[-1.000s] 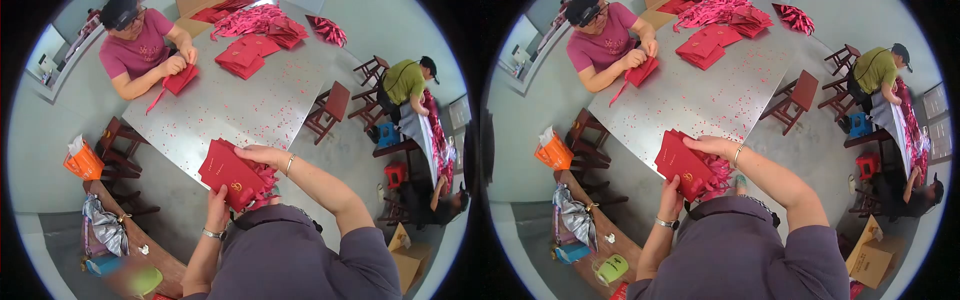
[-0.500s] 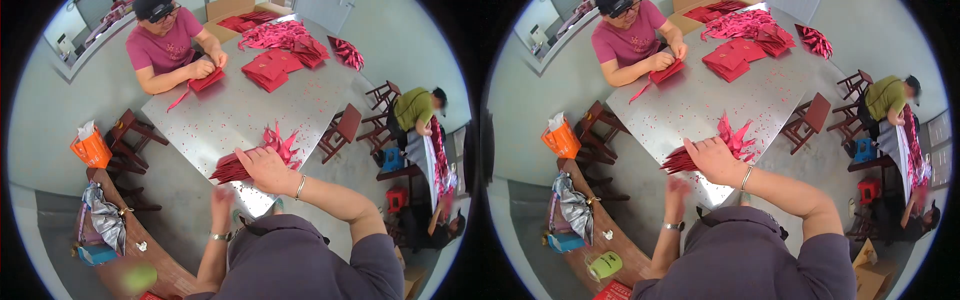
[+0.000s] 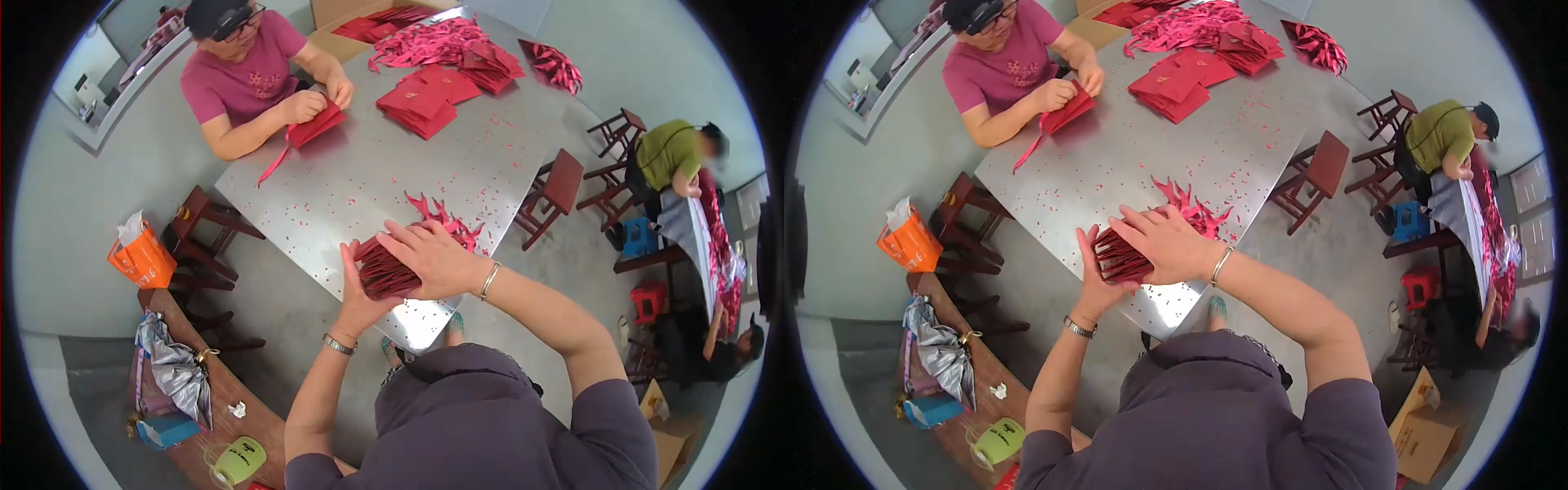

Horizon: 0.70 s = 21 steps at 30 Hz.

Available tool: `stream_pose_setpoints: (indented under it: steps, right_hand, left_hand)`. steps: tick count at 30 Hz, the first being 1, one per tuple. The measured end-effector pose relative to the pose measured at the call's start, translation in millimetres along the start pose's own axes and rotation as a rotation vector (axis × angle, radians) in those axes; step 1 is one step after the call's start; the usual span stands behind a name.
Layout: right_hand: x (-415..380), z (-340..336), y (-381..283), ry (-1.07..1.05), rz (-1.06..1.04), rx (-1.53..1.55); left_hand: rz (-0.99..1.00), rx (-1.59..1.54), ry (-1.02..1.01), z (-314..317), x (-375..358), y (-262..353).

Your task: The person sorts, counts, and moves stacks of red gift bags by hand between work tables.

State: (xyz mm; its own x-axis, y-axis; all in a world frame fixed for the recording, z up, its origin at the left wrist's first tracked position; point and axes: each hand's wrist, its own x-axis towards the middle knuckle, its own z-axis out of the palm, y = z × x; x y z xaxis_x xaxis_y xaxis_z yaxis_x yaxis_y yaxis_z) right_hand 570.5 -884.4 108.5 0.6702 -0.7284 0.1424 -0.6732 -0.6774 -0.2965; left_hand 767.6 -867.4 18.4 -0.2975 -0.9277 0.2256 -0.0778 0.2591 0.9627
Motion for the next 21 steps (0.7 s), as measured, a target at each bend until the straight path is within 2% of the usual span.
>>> stream_pose_setpoints:
  steps: [2, 4, 5, 6, 8, 10, 12, 14, 15, 17, 19, 20, 21]
  right_hand:
    - [0.3, -5.4, 6.0, -0.061, -0.01, -0.004]
    - [-4.8, -6.7, 20.3, 0.098, -0.034, 0.047]
    - [-11.8, -6.5, 35.7, 0.157, 0.122, 0.103]
    - [-24.4, -5.7, 47.6, 0.354, 0.288, 0.469]
    - [-47.5, 11.0, 70.0, 0.547, 0.457, 0.833]
    - [-65.7, 46.2, 81.9, 0.785, 0.617, 1.011]
    - [-53.3, 60.2, 59.2, 0.757, 0.684, 0.99]
    - [-24.1, 55.5, 29.5, 0.727, 0.637, 1.416]
    - [-16.7, 69.3, 33.7, 0.72, 0.475, 1.395]
    - [-17.1, 79.5, 40.5, 0.705, 0.504, 1.381]
    - [-20.8, 77.4, 50.0, 0.581, 0.453, 1.226]
    - [-23.2, 85.3, 58.4, 0.611, 0.502, 1.29]
    - [-24.9, 70.3, 52.0, 0.666, 0.561, 1.137]
  left_hand:
    - [-0.066, -0.149, 0.088, -2.0, 5.7, 0.2]
    - [-0.036, -0.08, 0.05, -5.2, 10.5, -9.5]
    - [-0.013, -0.013, 0.026, -6.2, 10.9, -14.7]
    - [-0.022, -0.007, 0.017, -7.5, 10.9, -17.7]
    - [-0.011, 0.026, -0.016, -12.2, 12.0, -24.4]
    - [0.0, 0.071, -0.054, -12.7, 12.9, -26.9]
    - [0.024, 0.012, -0.035, -9.9, 12.8, -24.3]
    - [0.017, -0.08, -0.126, -2.8, 12.0, -25.9]
    - [-0.006, -0.162, -0.057, 0.4, 11.5, -27.2]
    - [-0.022, -0.211, -0.067, -3.5, 13.5, -27.5]
    - [-0.037, -0.211, -0.067, -8.0, 14.6, -31.6]
    - [-0.027, -0.213, -0.061, -7.5, 18.7, -30.1]
    - [-0.047, -0.243, -0.063, -7.1, 17.7, -25.5]
